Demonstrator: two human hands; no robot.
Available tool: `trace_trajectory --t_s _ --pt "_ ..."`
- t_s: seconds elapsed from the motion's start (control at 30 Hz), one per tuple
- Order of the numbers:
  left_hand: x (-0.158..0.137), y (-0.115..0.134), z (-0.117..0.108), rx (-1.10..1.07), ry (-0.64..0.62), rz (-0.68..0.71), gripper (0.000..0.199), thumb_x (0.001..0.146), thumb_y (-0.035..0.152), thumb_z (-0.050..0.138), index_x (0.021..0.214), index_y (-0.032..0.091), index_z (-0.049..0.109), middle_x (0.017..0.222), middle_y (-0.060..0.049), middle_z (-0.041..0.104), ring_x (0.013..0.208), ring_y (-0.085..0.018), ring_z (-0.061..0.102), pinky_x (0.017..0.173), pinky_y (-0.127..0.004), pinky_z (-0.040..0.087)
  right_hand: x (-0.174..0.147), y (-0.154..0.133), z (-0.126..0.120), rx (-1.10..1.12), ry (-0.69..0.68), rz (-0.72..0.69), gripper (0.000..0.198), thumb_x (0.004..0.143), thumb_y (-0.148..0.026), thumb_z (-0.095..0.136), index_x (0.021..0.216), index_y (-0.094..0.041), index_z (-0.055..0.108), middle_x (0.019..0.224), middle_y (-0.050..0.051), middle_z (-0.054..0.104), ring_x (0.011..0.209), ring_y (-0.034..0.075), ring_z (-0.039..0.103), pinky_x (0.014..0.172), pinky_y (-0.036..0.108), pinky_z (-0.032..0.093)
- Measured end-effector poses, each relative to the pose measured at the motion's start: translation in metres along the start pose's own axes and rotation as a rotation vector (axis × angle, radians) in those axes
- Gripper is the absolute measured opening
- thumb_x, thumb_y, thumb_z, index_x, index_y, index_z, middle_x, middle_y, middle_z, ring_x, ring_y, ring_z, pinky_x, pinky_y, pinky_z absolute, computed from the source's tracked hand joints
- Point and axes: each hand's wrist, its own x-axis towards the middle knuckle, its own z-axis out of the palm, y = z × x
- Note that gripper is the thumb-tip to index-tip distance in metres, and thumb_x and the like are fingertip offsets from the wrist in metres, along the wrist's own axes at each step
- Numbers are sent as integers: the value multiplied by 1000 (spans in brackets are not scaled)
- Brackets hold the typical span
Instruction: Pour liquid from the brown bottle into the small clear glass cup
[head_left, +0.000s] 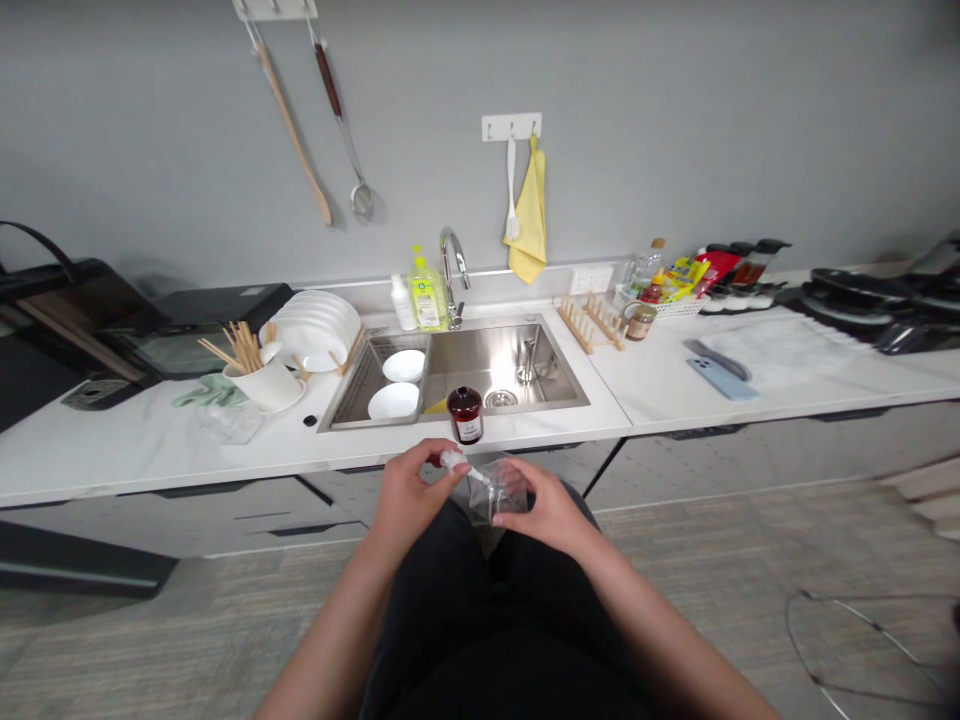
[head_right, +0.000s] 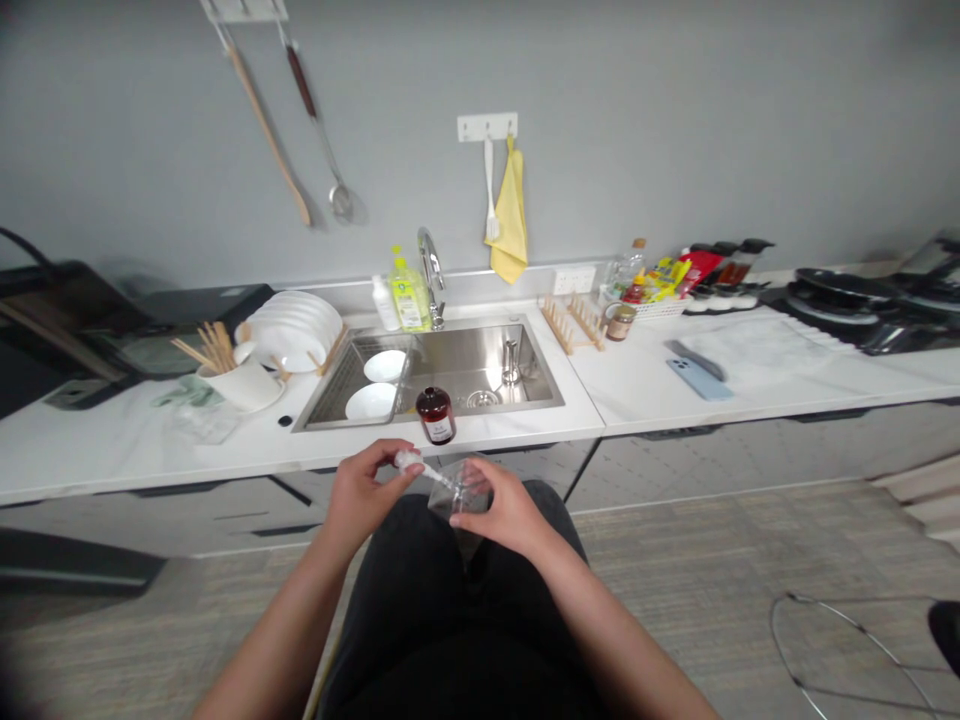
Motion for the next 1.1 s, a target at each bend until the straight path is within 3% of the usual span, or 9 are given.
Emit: trace_trajectory --t_s 0.13,0.3,0.37,0.53,0.63,0.73,0.87,0.97,1.1 --pt "-5 -3 -7 108 -37 41 20 93 41 89 97 24 79 85 -1 78 78 -19 71 78 -31 56 0 -1 -2 -18 4 -12 88 75 -39 106 153 -27 68 140 13 81 120 33 80 105 53 67" --pt "-13 -9 -22 99 -179 71 18 99 39 84 113 27 84 103 -5 84 82 -20 73 81 -32 58 3 -6 1 -91 7 -45 86 74 -32 104 153 -30 70 144 12 80 121 34 79 108 55 66" --pt "-17 -12 -31 90 -173 54 17 99 39 84 112 27 86 103 -6 85 84 -21 75 83 -33 59 4 -6 4 -107 -1 -35 86 74 -30 103 153 -29 70 145 13 80 121 34 79 109 56 65" --pt "-32 -40 -62 -84 17 -191 29 89 49 91 102 24 85 100 -8 85 86 -23 77 81 -34 61 7 2 11 -51 -6 36 86 75 -31 102 154 -30 68 146 13 79 125 36 79 111 58 65" --pt "-40 -73 -90 -288 176 -372 41 77 52 99 95 21 79 99 -8 84 91 -24 77 84 -35 61 8 6 12 -20 -22 55 84 76 -32 102 153 -30 69 146 13 79 127 36 79 113 58 65" --pt "-41 -113 -126 -358 376 -531 53 63 50 103 92 19 71 92 -5 79 84 -21 73 83 -34 60 8 8 10 -5 -46 60 82 77 -34 102 152 -29 69 148 13 79 130 37 78 116 58 63" --pt "-22 -167 -179 -56 630 -642 60 59 48 99 104 20 72 100 -3 78 82 -19 68 75 -31 54 7 12 7 21 -60 77 83 77 -35 103 152 -28 68 150 15 78 131 37 79 120 60 61" --pt "3 -200 -207 292 636 -695 55 70 51 92 114 20 77 102 -4 76 88 -23 68 77 -32 50 6 16 3 53 -57 94 84 77 -36 104 152 -27 67 151 15 77 132 38 79 121 61 61" --pt "34 -232 -215 566 544 -749 42 83 51 84 108 19 76 95 -3 72 89 -25 66 81 -33 47 6 19 -6 78 -31 117 87 76 -37 105 153 -27 67 150 16 77 137 40 77 122 62 60"
